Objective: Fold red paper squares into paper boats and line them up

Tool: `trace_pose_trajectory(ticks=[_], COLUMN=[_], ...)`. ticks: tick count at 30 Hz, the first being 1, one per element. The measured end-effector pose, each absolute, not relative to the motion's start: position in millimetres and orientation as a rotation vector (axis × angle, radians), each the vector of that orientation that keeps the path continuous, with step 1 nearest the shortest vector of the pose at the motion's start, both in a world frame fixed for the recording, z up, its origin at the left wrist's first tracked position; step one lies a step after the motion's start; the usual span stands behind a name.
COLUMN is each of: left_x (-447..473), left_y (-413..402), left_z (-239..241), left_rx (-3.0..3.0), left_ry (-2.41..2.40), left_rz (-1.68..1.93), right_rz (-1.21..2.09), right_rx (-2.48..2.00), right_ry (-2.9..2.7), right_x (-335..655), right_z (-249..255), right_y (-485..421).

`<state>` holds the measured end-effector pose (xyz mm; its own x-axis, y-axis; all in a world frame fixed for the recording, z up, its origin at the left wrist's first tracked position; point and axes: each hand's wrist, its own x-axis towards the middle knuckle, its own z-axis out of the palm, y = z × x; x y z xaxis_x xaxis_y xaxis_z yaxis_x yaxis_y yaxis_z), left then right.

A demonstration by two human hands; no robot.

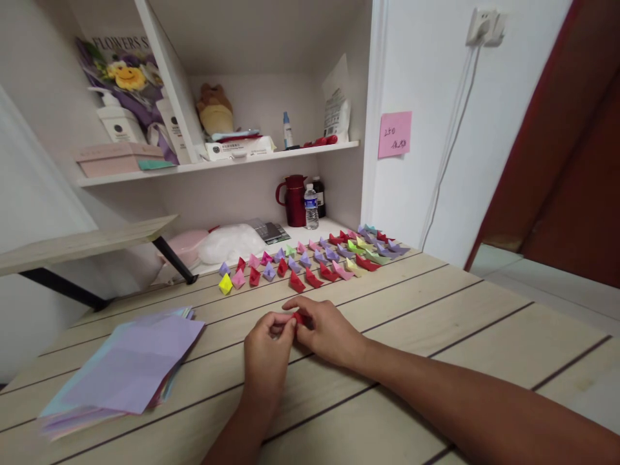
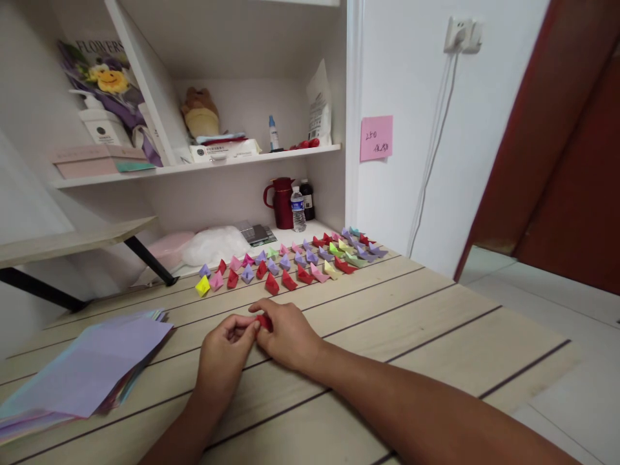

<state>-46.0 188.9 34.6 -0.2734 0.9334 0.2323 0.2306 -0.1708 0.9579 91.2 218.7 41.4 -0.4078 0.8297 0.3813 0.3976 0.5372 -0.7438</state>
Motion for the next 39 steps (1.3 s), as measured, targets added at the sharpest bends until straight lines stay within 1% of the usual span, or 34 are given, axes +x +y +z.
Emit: trace_pose_trajectory(ticks=[15, 27, 31, 39], left_x=[-42, -45, -43, -44], left_y=[189, 190, 189, 190], left_z=[39, 33, 33, 30], left_rx=[1.353, 1.537, 1.576, 1.641], left_ry=[1.489, 1.612, 1.648, 1.678], left_rz=[1.501, 1.466, 1.472, 1.488], right_rz=[0.713, 0.578, 0.633, 0.887], right_rx=[-1.005, -1.004, -0.988, -0.903], right_ry=[-2.054, -2.097, -2.036, -1.973], right_x=[92, 91, 91, 89], right_z=[44, 49, 45, 29], right_y=[220, 211, 216, 231])
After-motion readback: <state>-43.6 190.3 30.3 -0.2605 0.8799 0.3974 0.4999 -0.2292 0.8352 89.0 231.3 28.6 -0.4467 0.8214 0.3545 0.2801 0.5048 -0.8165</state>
